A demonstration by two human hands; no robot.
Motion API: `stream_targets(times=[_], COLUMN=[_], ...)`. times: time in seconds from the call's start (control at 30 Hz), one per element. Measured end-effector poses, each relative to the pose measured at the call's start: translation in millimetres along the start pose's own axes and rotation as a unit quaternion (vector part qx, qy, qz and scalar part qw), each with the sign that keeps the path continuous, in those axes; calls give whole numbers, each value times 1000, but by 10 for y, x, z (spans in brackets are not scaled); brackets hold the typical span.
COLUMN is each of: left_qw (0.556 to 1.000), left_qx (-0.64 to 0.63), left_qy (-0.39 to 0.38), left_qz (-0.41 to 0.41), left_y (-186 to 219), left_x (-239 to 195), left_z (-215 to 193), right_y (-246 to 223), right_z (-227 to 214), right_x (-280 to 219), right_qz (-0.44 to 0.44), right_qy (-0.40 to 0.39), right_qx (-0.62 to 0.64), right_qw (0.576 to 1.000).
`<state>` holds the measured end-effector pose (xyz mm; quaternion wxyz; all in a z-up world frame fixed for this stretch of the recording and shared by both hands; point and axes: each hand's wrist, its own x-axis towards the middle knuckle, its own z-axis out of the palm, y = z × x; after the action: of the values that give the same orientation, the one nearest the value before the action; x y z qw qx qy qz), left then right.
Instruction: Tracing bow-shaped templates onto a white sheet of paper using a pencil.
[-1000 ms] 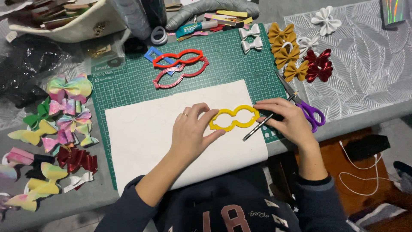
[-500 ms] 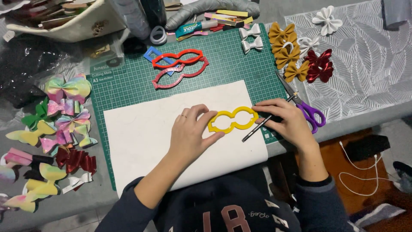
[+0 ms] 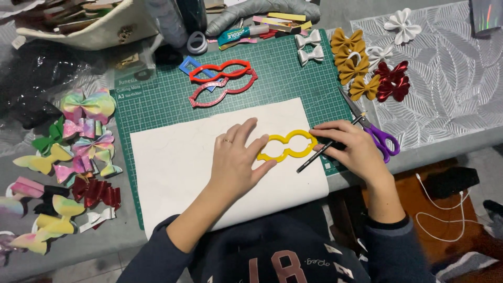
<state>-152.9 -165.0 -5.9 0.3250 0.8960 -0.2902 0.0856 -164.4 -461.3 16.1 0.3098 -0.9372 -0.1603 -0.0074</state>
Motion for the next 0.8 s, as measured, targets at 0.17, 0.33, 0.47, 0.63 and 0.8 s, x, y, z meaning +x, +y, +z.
stream_targets(times=[0.17,0.33,0.47,0.63,0.8], left_qw=[1000,999,999,999,998], left_qx=[9,-20,-24,-32,-39], left_qy=[-23,-47,-42,-38,-37], left_qz=[9,16,2,-17,-10], left_y=[40,17,-28,-35,-76], left_x=[109,160,138,137,134], left_z=[38,86,120,100,125], right_y=[-82,-83,-109,32,359], right_z=[-48,-64,-99,-55,258], right_x=[20,26,56,-15,-151], right_qz=[-6,-11,-24,12,33], right_qy=[-7,-18,-23,32,211], right_qx=[-33,-55,-64,59,379], right_qw=[999,998,997,998,900])
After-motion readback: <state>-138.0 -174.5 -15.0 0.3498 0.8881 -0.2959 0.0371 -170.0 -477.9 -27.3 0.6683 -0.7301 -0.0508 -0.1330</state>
